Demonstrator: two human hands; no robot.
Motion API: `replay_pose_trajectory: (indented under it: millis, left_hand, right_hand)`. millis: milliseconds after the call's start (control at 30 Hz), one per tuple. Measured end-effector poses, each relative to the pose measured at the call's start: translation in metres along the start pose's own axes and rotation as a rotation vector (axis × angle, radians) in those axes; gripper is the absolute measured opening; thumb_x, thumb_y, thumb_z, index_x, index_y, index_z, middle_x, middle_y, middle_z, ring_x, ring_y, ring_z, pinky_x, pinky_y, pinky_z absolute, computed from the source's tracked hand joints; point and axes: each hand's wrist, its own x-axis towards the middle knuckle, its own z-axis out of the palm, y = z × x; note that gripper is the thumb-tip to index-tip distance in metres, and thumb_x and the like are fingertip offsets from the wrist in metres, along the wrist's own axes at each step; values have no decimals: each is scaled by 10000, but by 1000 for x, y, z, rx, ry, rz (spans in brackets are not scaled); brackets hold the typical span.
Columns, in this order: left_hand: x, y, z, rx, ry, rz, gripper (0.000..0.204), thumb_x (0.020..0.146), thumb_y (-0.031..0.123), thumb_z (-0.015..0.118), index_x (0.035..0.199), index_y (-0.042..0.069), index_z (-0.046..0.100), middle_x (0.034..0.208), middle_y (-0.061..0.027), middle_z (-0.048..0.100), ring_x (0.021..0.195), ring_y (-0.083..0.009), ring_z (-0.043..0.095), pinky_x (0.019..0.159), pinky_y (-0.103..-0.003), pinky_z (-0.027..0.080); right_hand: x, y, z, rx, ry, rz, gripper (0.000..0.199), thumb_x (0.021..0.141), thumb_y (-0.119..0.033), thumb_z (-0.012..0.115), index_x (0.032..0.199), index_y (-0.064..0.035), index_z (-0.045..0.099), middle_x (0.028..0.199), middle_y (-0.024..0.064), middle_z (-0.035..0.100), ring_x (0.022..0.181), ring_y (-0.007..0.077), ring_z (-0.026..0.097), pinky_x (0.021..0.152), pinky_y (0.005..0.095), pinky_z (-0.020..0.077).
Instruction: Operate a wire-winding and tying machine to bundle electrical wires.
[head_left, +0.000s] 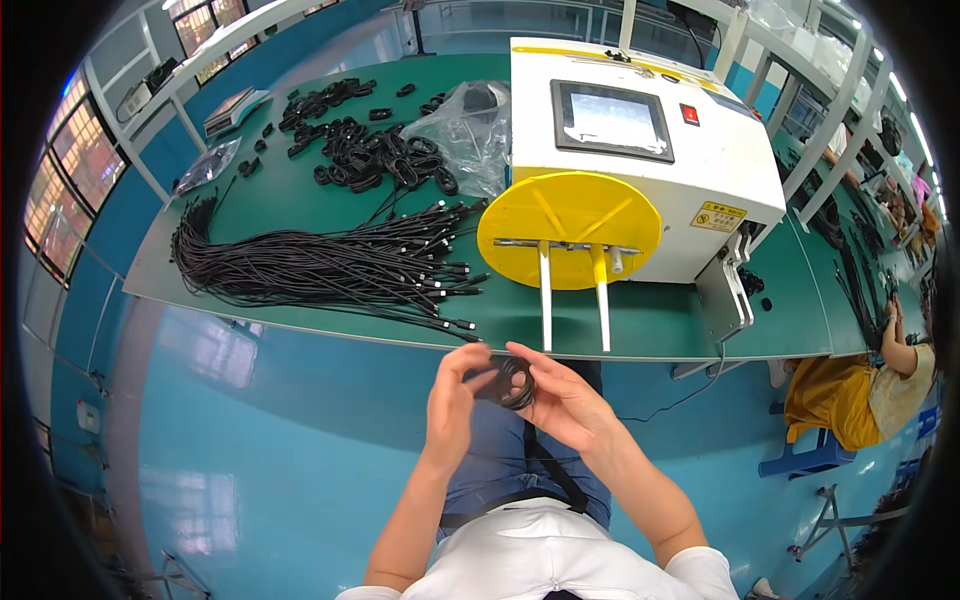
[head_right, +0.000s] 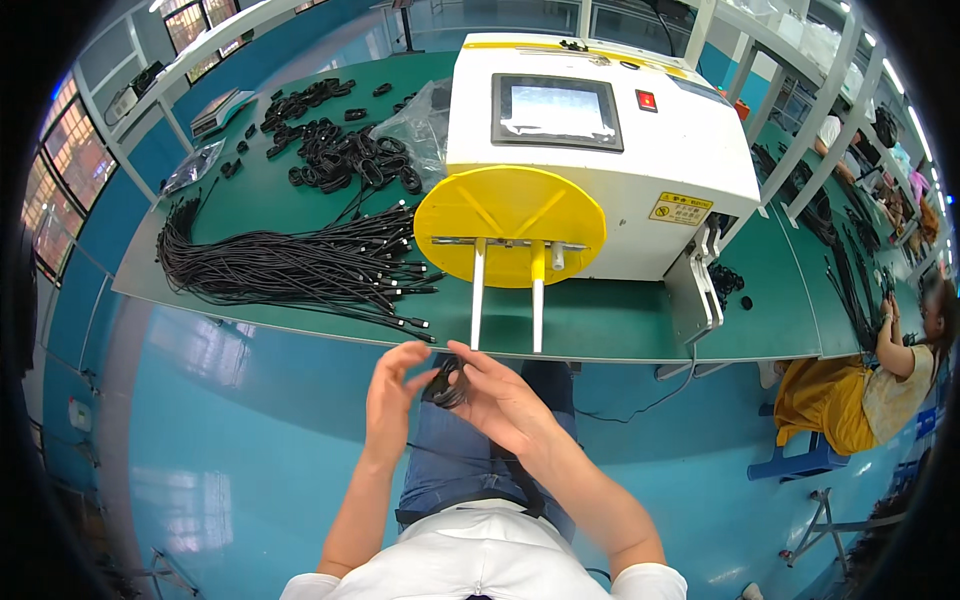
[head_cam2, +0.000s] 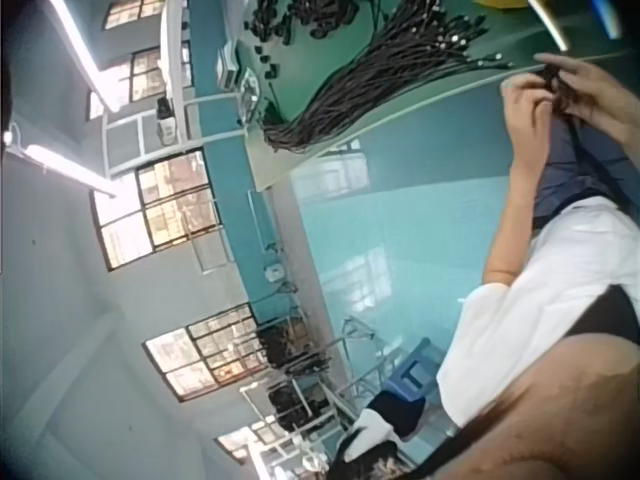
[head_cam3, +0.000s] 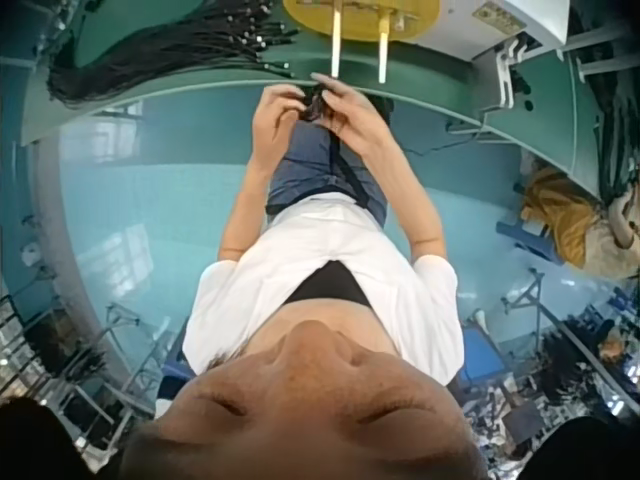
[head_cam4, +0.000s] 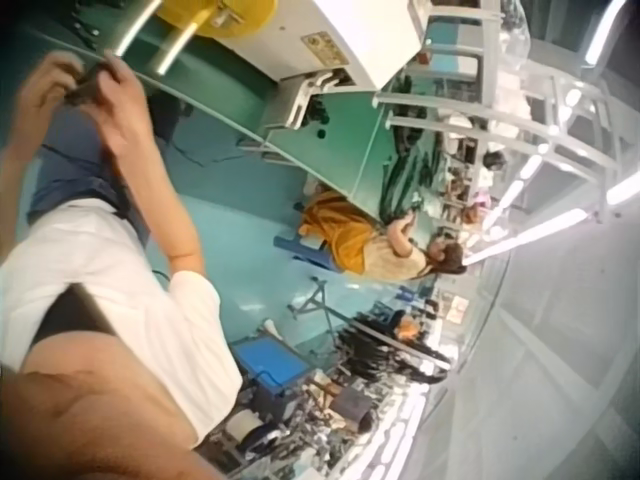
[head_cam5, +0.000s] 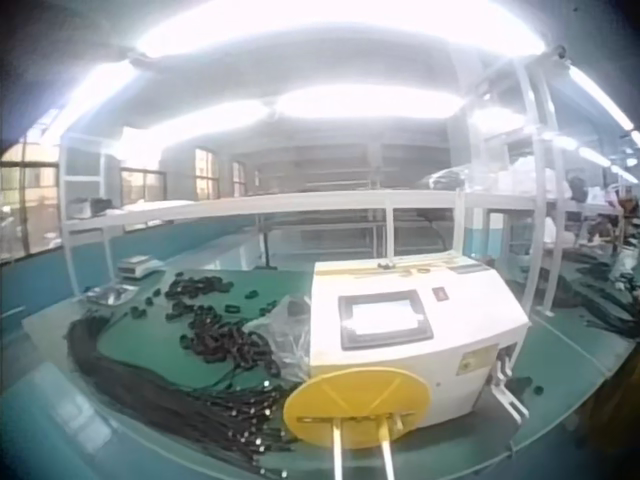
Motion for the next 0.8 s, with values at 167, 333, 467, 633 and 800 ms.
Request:
replay_pose_trajectory:
  millis: [167,333,467,633,800]
  left_hand:
    - [0,7,-11,-311,-117,-625,393,895,64,587,1270,-1,486,1074,-72,618,948,-166,602,809,-277,494]
    - [2,-3,-18,-188,-91,-470,421,865,5,602,1268,-19,483,1103,-118,610,986,-151,597,860,-271,488]
    - [6,-4,-12,-176,-30,-475,414,868,-11,582,1269,-20,483,1091,-136,615,972,-153,602,830,-271,496]
    - [13,5,-5,-186,-22,-392,313,855,-1,603,1163,-35,553,1051,-111,618,940,-151,597,781,-263,496]
    - [14,-7,-16,230,-5,-159,231,789,32,681,1010,0,620,988,-85,599,872,-167,584,728,-272,489]
  right_hand:
    - [12,7,-19,88,-190,-49,475,928,-124,538,1373,-32,397,1120,50,588,999,130,572,865,299,482]
    - [12,11,-10,-345,-36,-134,439,944,-156,517,1356,-33,424,1121,38,587,1003,131,568,880,289,474]
    - [16,10,-9,-495,49,-145,386,960,-148,479,1325,-23,454,1142,70,588,1013,155,580,887,297,488]
    - [32,4,-12,-139,64,-11,349,981,-108,431,1310,9,428,1186,140,562,1080,220,574,934,337,479]
    - [45,5,-4,-58,97,-33,325,992,-90,371,1290,15,445,1178,194,577,1082,268,592,980,381,482]
